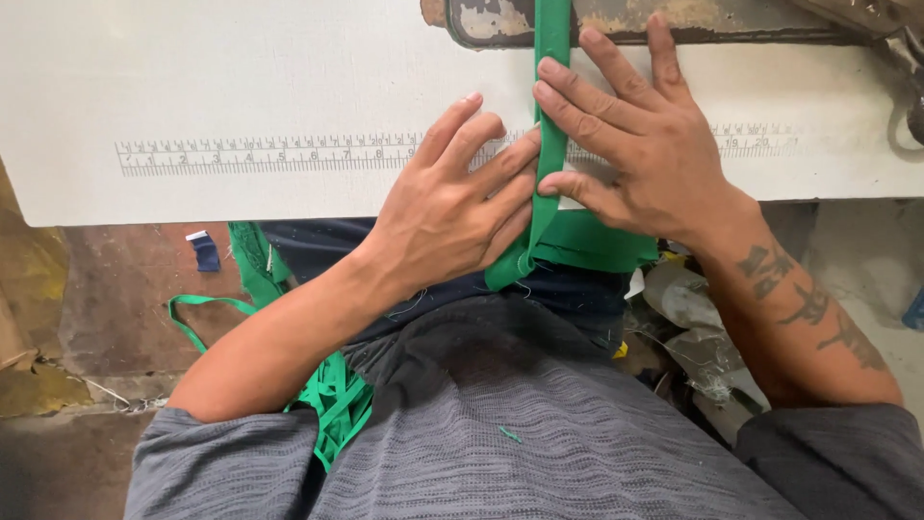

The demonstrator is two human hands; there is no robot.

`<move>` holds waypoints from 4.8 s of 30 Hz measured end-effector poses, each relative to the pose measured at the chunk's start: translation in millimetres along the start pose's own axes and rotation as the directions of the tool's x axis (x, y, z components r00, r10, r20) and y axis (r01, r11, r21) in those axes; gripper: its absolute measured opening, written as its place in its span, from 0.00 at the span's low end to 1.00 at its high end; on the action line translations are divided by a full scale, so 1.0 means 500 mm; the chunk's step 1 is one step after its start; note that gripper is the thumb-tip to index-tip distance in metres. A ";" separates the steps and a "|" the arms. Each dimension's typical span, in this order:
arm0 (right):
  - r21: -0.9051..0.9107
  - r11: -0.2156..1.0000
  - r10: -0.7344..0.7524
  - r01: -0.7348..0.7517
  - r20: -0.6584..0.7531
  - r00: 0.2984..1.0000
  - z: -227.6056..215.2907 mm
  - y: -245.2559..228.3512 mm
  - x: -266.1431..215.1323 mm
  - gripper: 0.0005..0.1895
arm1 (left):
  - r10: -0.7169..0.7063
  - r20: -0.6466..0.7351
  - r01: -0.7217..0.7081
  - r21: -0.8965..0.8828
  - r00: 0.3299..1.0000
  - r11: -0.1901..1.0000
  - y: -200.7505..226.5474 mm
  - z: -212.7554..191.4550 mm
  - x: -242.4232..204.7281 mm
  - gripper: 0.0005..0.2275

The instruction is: Sewing green fabric strips using an industrial sewing machine and aligning them with a table ruler.

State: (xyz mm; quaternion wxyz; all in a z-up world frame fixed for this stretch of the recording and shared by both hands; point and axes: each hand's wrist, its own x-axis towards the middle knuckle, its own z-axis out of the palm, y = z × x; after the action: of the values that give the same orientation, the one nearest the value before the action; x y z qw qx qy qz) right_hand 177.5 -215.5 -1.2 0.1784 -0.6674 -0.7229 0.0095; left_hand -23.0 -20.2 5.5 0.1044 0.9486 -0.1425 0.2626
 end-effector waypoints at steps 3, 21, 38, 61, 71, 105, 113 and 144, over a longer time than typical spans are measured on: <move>-0.005 1.000 -0.010 0.011 0.047 0.999 -0.004 0.005 0.003 0.36 | 0.010 -0.013 -0.010 -0.008 1.000 1.000 -0.003 0.001 0.003 0.09; 0.016 0.993 0.114 -0.115 0.047 0.992 -0.011 0.008 0.007 0.33 | 0.007 0.036 -0.008 0.020 0.999 1.000 -0.038 -0.003 0.025 0.11; 0.103 0.972 0.202 -0.209 0.074 0.977 -0.026 0.086 0.082 0.31 | -0.033 0.045 0.031 0.044 0.998 0.999 -0.134 0.040 0.071 0.13; 0.397 0.679 0.732 -0.618 -0.294 0.615 0.036 -0.252 -0.049 0.18 | -0.883 0.347 0.389 -0.896 0.314 -0.214 0.206 0.057 -0.063 0.19; 0.422 0.682 0.728 -0.598 -0.310 0.611 0.025 -0.294 -0.020 0.25 | -0.675 -0.247 0.538 -0.444 0.696 0.717 0.225 0.116 -0.075 0.14; -0.165 0.774 0.607 -0.612 0.472 0.640 -0.084 -0.205 0.009 0.31 | 0.045 0.091 -0.061 0.185 0.995 0.981 -0.042 0.033 0.028 0.23; -0.153 0.973 0.193 -0.176 0.106 0.975 -0.036 0.089 0.112 0.39 | -0.014 0.038 0.008 0.143 0.999 0.990 -0.034 0.005 0.030 0.20; -0.054 0.995 0.091 -0.086 0.099 0.991 -0.062 0.089 0.068 0.28 | 0.032 0.069 -0.038 0.087 0.997 0.995 -0.110 0.009 0.079 0.19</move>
State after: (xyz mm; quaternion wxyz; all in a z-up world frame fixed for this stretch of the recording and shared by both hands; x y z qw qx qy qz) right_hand 227.0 -184.8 24.8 0.1242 -0.7018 -0.7006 0.0335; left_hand 29.5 21.7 16.1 0.0528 0.9579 -0.1507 0.2384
